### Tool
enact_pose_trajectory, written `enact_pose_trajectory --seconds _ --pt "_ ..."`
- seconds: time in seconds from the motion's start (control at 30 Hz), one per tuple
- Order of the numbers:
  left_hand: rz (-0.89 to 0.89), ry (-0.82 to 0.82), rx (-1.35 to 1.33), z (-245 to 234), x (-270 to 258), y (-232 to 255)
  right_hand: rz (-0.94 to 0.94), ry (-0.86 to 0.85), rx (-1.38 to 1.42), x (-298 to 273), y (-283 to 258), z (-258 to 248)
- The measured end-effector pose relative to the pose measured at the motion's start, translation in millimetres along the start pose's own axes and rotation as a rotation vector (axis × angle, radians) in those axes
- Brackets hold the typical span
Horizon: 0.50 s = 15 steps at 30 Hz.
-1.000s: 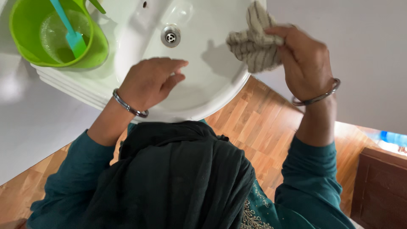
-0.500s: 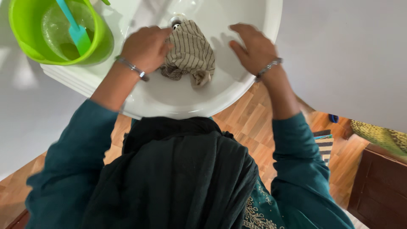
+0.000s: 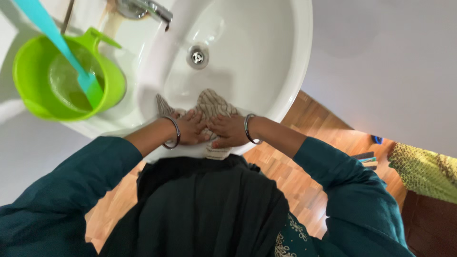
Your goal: The person cleans a white bathroom sink using a striped cloth. They wipe the basin, faucet, and surrounding surfaces, occasionally rinsing the cloth under running water from the tap.
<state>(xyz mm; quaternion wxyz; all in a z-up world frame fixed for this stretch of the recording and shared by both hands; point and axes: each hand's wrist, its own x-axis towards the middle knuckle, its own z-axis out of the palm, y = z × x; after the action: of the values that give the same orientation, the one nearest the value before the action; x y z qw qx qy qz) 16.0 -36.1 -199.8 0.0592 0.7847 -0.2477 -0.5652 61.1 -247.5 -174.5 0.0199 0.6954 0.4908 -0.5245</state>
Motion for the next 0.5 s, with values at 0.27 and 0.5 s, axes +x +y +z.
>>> enact_pose_trajectory --seconds 0.27,0.5 --pt "-0.026 0.588 -0.069 -101.6 74.6 -1.4 0.457 -0.047 -0.275 -13.9 75.1 -89.8" --pt "-0.077 1.166 0.004 -213.5 138.8 -48.9 0.757 0.376 -0.616 -11.7 165.4 -167.6"
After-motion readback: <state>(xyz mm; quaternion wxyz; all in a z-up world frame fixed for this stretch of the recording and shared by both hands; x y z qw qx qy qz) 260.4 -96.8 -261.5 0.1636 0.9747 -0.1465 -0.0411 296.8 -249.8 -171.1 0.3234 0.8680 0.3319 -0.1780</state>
